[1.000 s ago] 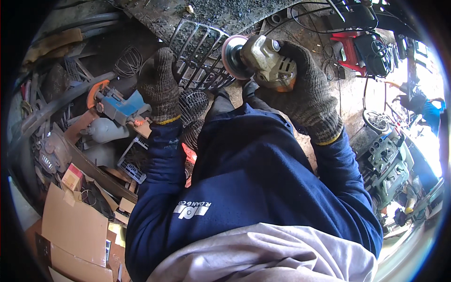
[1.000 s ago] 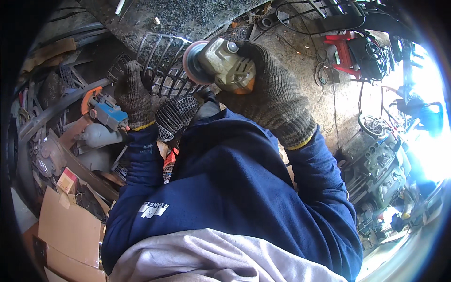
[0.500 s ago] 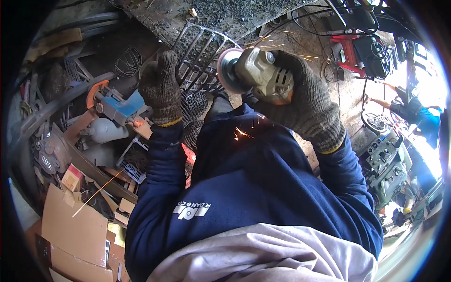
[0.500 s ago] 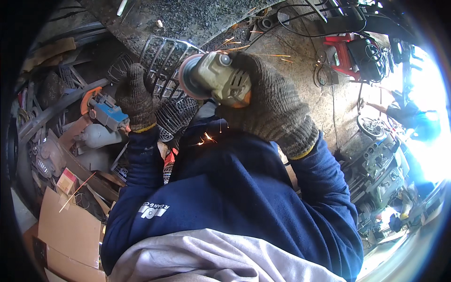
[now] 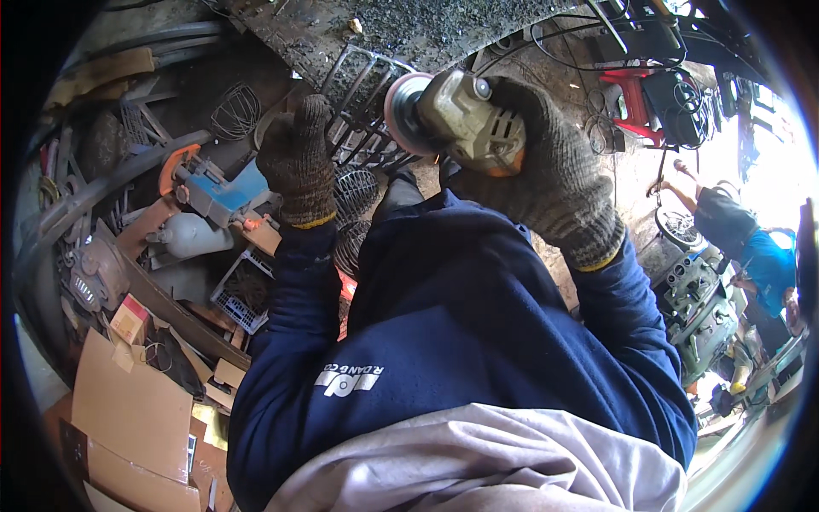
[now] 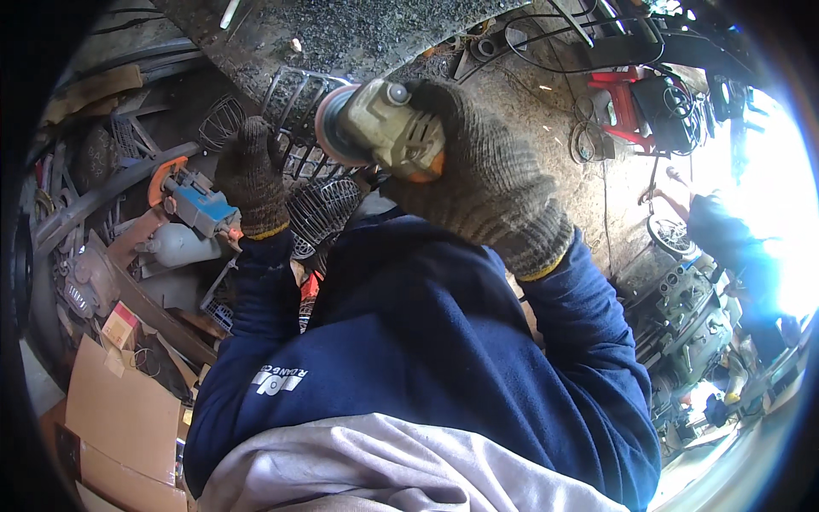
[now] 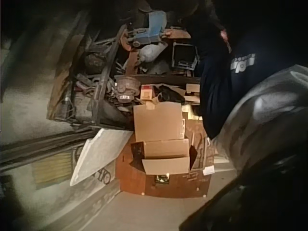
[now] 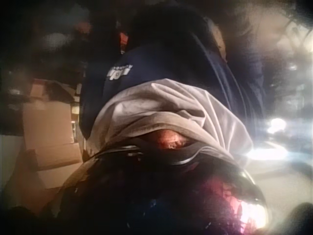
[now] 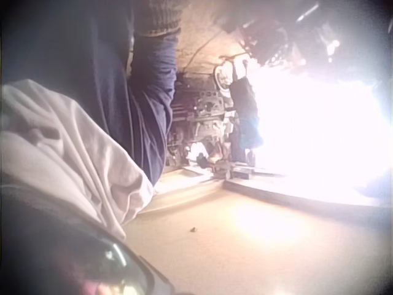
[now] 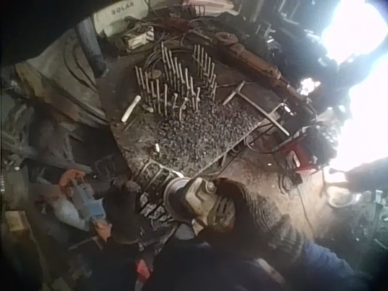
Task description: The person cleans the surface of a metal basket cage by tapping it with a chipping hammer and then uses an angle grinder to smooth the metal rods while holding the basket by hand.
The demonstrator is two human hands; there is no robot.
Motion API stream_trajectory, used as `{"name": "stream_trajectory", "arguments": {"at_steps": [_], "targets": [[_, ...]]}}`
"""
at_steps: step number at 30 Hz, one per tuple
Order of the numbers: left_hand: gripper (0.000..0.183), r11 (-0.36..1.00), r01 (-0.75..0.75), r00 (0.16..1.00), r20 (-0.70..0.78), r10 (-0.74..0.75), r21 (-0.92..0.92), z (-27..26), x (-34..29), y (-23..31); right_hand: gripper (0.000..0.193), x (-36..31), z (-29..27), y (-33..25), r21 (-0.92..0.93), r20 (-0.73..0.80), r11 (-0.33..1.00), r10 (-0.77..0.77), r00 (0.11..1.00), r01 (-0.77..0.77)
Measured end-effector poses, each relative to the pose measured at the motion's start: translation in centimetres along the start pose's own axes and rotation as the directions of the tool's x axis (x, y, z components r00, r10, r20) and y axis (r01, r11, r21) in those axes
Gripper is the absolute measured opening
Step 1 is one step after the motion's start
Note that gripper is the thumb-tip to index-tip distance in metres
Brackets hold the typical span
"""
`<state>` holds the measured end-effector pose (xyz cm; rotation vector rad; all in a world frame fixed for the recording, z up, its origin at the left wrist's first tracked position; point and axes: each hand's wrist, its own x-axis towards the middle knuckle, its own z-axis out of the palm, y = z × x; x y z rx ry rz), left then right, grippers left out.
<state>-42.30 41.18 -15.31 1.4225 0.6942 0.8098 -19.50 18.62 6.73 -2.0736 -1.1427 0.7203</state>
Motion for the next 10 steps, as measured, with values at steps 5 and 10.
{"name": "stream_trajectory", "arguments": {"at_steps": [5, 10], "targets": [[0.020, 0.907, 0.104, 0.993, -0.100, -0.069, 0.407, 3.2, 0.4, 4.7, 0.085, 0.1, 0.6, 0.5, 0.043, -0.052, 0.999, 0.015, 0.999, -0.012], [0.025, 0.916, 0.055, 0.977, -0.211, 0.032, 0.397, 4.2, 0.4, 4.8, 0.088, 0.8, -0.1, -1.0, -0.024, 0.037, 1.000, 0.004, 0.999, -0.003]]}}
